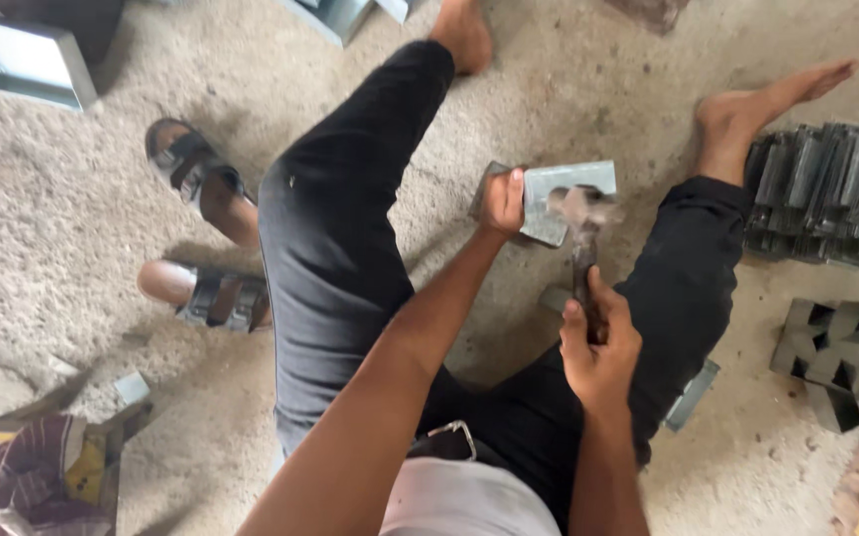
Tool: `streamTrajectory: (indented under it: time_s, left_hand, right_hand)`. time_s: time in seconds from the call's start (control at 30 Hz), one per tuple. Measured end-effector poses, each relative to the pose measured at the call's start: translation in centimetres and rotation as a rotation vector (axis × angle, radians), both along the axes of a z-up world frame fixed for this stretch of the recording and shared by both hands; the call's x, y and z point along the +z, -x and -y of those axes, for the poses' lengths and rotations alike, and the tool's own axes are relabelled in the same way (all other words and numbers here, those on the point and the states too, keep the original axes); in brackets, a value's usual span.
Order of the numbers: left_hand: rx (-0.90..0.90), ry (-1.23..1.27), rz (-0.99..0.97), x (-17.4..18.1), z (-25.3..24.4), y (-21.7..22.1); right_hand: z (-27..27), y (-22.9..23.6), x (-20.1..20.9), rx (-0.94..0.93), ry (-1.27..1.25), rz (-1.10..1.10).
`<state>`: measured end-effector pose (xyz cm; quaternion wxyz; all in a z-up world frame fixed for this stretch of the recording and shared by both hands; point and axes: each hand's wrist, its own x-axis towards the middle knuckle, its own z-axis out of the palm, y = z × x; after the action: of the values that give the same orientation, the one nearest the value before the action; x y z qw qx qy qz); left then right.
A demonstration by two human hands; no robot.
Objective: The person sits on the floor and uses a hammer to strike a small metal piece placed on a larger metal block. They repeatedly pick up the metal piece, position it, and hit it with the hammer, occasionally adjusting its orientation.
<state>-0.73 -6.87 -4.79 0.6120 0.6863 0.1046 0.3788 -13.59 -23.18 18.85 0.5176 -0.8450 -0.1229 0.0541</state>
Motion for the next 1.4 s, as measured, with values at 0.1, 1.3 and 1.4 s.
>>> streamTrajectory:
  time_s: [0.1, 1.3, 1.4]
  left_hand:
    - [-0.121, 0.086, -0.017, 1.4, -0.9, 0.3]
    - [-0.416, -0.538, -1.132, -2.1, -5.8, -0.7]
    - [-0.232, -0.360, -1.096, 0.6, -10.1, -1.8]
  right_hand:
    - [0.5, -0.9, -1.3, 0.040, 0.071, 0.075]
    - [3.3, -7.0, -15.9, -0.264, -0.320, -0.601]
    - [3.6, -8.1, -16.8, -0.242, -0.303, -0.746]
